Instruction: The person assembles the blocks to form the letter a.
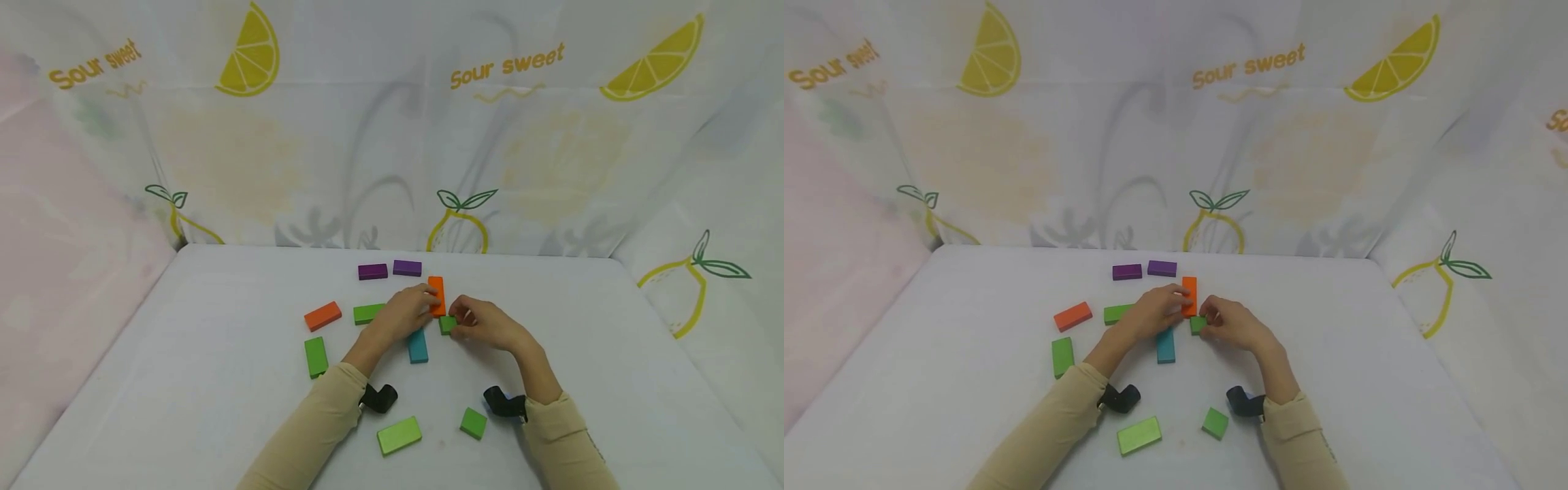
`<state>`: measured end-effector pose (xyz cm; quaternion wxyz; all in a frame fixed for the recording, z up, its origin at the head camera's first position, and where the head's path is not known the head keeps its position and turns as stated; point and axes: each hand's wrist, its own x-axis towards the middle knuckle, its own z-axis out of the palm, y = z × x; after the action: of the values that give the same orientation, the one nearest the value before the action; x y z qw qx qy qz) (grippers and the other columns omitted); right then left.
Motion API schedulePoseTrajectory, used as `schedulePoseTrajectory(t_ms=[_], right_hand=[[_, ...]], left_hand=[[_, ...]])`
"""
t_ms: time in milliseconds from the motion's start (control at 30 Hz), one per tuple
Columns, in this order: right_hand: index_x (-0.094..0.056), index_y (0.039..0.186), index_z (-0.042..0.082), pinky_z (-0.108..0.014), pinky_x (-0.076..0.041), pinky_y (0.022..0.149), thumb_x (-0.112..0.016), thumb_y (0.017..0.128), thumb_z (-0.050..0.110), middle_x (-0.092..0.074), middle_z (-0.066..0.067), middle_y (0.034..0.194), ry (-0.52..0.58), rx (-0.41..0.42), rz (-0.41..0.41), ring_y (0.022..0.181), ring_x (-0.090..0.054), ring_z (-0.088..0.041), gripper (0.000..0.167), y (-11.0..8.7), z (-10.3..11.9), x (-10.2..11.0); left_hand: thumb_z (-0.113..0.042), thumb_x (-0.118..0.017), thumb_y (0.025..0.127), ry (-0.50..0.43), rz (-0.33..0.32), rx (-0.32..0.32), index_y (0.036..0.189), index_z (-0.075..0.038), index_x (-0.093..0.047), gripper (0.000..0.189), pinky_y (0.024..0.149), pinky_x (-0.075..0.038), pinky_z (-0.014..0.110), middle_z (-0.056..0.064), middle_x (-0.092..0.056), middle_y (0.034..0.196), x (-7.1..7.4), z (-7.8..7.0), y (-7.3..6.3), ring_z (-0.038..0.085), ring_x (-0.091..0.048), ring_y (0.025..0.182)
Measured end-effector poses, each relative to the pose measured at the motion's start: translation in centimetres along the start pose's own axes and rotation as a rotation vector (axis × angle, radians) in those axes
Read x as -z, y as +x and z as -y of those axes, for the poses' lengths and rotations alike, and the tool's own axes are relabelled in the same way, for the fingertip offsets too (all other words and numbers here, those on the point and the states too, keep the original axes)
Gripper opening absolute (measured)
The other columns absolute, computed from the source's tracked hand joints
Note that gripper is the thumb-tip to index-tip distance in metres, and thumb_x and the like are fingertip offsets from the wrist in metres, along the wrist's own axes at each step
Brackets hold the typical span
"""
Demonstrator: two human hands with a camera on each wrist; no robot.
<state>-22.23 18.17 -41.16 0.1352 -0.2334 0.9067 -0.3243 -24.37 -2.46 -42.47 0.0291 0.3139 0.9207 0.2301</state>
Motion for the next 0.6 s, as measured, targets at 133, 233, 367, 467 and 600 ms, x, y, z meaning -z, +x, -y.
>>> schedulePoseTrajectory(t_ms=[133, 233, 367, 467, 600], right_hand=[[-0.056, 0.106, 0.005, -0.026, -0.047, 0.07, -0.069, 0.085, 0.012, -0.062, -0.006, 0.092, 0.003, 0.003, -0.006, 0.083, -0.054, -0.017, 0.025, 0.12, 0.16, 0.01], [-0.056, 0.106, 0.005, -0.025, -0.046, 0.069, -0.069, 0.085, 0.012, -0.061, -0.006, 0.091, 0.001, 0.004, -0.012, 0.082, -0.054, -0.017, 0.026, 0.21, 0.23, 0.01], [-0.055, 0.11, 0.005, -0.026, -0.047, 0.069, -0.069, 0.085, 0.012, -0.061, -0.006, 0.091, 0.008, -0.002, -0.01, 0.08, -0.054, -0.016, 0.03, 0.26, 0.21, -0.1], [-0.052, 0.117, 0.004, -0.027, -0.047, 0.071, -0.068, 0.086, 0.013, -0.06, -0.007, 0.093, 0.017, -0.005, 0.0, 0.079, -0.056, -0.015, 0.036, 0.26, 0.14, -0.19], [-0.05, 0.127, 0.005, -0.029, -0.047, 0.071, -0.067, 0.087, 0.013, -0.06, -0.008, 0.096, 0.017, -0.006, 0.009, 0.081, -0.057, -0.016, 0.045, 0.23, 0.16, -0.22]], left_hand=[[-0.012, -0.064, 0.089, 0.003, -0.033, 0.0, 0.118, -0.009, -0.067, 0.029, 0.101, -0.045, 0.035, 0.006, -0.061, 0.125, 0.03, -0.19, 0.0, 0.023, -0.058, 0.114], [-0.011, -0.064, 0.089, -0.005, -0.039, 0.005, 0.118, -0.008, -0.067, 0.029, 0.1, -0.045, 0.035, 0.007, -0.061, 0.124, 0.1, -0.3, -0.04, 0.024, -0.058, 0.113], [-0.011, -0.063, 0.09, -0.002, -0.023, 0.018, 0.118, -0.008, -0.067, 0.028, 0.101, -0.045, 0.036, 0.007, -0.06, 0.126, 0.09, -0.39, -0.09, 0.024, -0.058, 0.114], [-0.013, -0.063, 0.09, -0.006, -0.018, 0.028, 0.118, -0.009, -0.067, 0.029, 0.101, -0.045, 0.035, 0.006, -0.061, 0.126, -0.04, -0.37, -0.01, 0.023, -0.058, 0.115], [-0.013, -0.064, 0.09, -0.022, -0.028, 0.03, 0.118, -0.009, -0.067, 0.029, 0.1, -0.046, 0.034, 0.005, -0.063, 0.124, -0.23, -0.36, 0.12, 0.022, -0.059, 0.115]])
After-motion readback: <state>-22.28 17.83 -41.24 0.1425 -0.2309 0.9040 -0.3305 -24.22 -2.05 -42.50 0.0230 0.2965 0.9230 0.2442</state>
